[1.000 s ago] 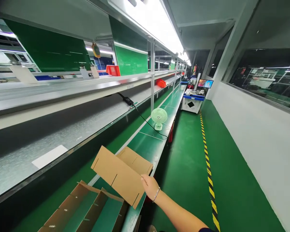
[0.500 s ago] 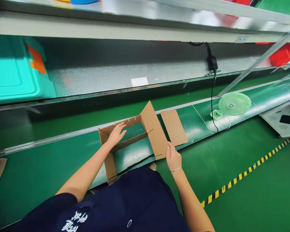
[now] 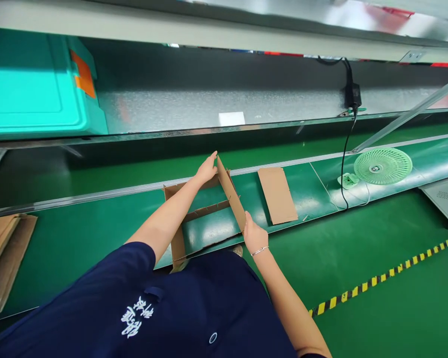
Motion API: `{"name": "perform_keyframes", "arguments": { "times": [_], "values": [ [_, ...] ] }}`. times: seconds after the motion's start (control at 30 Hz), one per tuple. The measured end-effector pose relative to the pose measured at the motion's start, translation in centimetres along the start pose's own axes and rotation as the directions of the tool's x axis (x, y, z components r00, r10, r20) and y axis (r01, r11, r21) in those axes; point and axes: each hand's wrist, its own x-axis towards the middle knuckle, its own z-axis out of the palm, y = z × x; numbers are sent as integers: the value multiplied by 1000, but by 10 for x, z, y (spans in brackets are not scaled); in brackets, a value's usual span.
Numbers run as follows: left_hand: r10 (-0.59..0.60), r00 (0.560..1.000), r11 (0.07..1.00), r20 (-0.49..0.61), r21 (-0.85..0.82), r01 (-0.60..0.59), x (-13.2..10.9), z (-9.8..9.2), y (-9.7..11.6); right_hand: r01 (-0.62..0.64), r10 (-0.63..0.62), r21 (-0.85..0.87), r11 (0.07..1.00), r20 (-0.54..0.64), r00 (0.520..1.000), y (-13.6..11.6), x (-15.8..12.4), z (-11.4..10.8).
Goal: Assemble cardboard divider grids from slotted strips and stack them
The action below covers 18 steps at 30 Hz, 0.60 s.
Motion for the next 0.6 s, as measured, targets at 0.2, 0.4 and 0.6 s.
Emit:
{"name": "perform_keyframes", "arguments": {
  "times": [0.2, 0.4, 0.6],
  "values": [
    [-33, 999, 998, 43, 52, 31, 10, 12, 7, 19, -17, -15, 1000, 121, 992, -11, -1, -1],
    [-27, 972, 1000, -236, -1, 27, -16, 9, 16, 16, -27, 61, 998, 188, 982, -14, 5, -13],
    [177, 963, 966, 201, 152, -209, -163, 58, 44, 24, -38, 57, 998, 249, 968, -6, 13, -18]
  ]
}}
